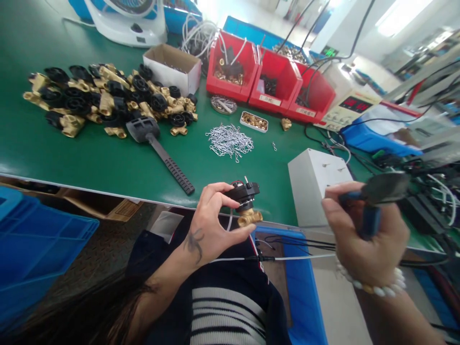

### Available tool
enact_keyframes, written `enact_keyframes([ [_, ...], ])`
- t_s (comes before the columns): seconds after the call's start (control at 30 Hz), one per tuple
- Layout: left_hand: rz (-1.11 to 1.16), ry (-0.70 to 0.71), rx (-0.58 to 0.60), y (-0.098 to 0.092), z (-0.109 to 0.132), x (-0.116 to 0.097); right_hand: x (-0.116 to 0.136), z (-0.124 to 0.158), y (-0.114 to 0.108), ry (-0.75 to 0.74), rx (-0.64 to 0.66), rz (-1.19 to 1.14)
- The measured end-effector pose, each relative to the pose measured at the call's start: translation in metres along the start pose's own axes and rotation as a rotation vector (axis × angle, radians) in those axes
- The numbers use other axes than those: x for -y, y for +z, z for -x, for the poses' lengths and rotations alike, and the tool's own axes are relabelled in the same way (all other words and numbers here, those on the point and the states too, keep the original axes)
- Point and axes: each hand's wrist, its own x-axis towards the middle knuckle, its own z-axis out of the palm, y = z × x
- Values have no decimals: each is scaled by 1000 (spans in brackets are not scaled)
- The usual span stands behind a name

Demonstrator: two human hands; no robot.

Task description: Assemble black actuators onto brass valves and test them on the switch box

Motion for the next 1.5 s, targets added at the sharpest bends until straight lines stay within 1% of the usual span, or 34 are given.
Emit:
enact_keyframes([
  [0.03, 1, 2, -2, 0, 0, 0, -1, -1, 2, -59, 100, 28],
  [0.1, 0, 3, -5, 1, 1, 1, -1, -4, 4, -193, 394, 74],
  [0.13, 1, 3, -5, 1, 1, 2, 0, -5, 4, -224, 486, 82],
  [0.17, 2, 4, -5, 1, 1, 2, 0, -6, 4, -219, 488, 80],
  [0.2, 4, 4, -2, 1, 1, 2, 1, -7, 3, -180, 401, 71],
  [0.3, 4, 11, 4, 1, 1, 3, 2, -3, 3, -23, -38, 49],
  [0.33, 1, 13, 5, 1, 0, 2, 1, -1, 5, -28, -77, 58],
  [0.37, -5, 16, 4, 1, 0, 2, 0, 0, 7, -64, -12, 77],
  [0.47, -20, 22, -3, 2, 0, 2, -2, 0, 11, -221, 445, 144],
  [0.5, -22, 24, -4, 3, 0, 2, -2, 0, 11, -224, 499, 150],
  [0.53, -22, 27, -5, 3, 0, 2, -2, -1, 9, -195, 438, 151],
  [0.57, -21, 30, -4, 3, 0, 2, -1, -2, 7, -143, 299, 144],
  [0.63, -17, 33, -2, 2, -1, 1, 0, -2, 5, -33, -67, 124],
  [0.67, -15, 32, -1, 2, -1, 1, 0, -1, 6, -13, -163, 120],
  [0.7, -15, 29, 1, 2, -1, 1, 0, -1, 7, -23, -138, 127],
  [0.73, -14, 28, 4, 2, -1, 1, -1, -1, 9, -59, -7, 145],
  [0.8, -14, 29, 7, 2, -1, 1, -2, -2, 10, -157, 388, 196],
  [0.83, -13, 29, 9, 2, -1, 2, -2, -3, 10, -185, 516, 213],
  [0.87, -10, 26, 9, 2, -1, 2, -2, -5, 8, -193, 521, 214],
  [0.9, -6, 22, 9, 2, -1, 2, -2, -6, 6, -176, 411, 199],
  [0.97, 2, 10, 7, 3, -1, 2, -1, -6, 3, -124, 22, 110],
  [1.0, 5, 6, 8, 3, -1, 2, -1, -6, 3, -101, -147, 66],
  [1.03, 5, 6, 6, 3, -1, 3, -1, -5, 4, -109, -214, 43],
  [1.07, 5, 9, 7, 2, -2, 3, -2, -4, 6, -145, -165, 48],
  [1.1, 4, 15, 8, 2, -1, 3, -3, -4, 8, -199, -19, 81],
  [1.17, 4, 22, 6, 2, -1, 3, -5, -4, 12, -301, 344, 186],
  [1.2, 6, 20, 6, 2, -1, 3, -6, -4, 12, -319, 438, 221],
  [1.23, 8, 14, 11, 1, -1, 3, -6, -5, 11, -303, 421, 229],
  [1.27, 12, 4, 15, 1, -2, 2, -7, -6, 10, -261, 309, 217],
  [1.33, 24, -19, 30, 1, -2, 2, -8, -5, 8, -135, -39, 158],
  [1.37, 28, -27, 36, 1, -3, 2, -8, -4, 9, -100, -169, 129],
  [1.4, 32, -29, 39, 0, -3, 2, -8, -2, 11, -105, -199, 115],
  [1.43, 32, -27, 39, 0, -4, 2, -8, -1, 13, -142, -124, 120],
  [1.5, 30, -13, 34, -1, -4, 2, -6, -2, 17, -259, 222, 174],
])
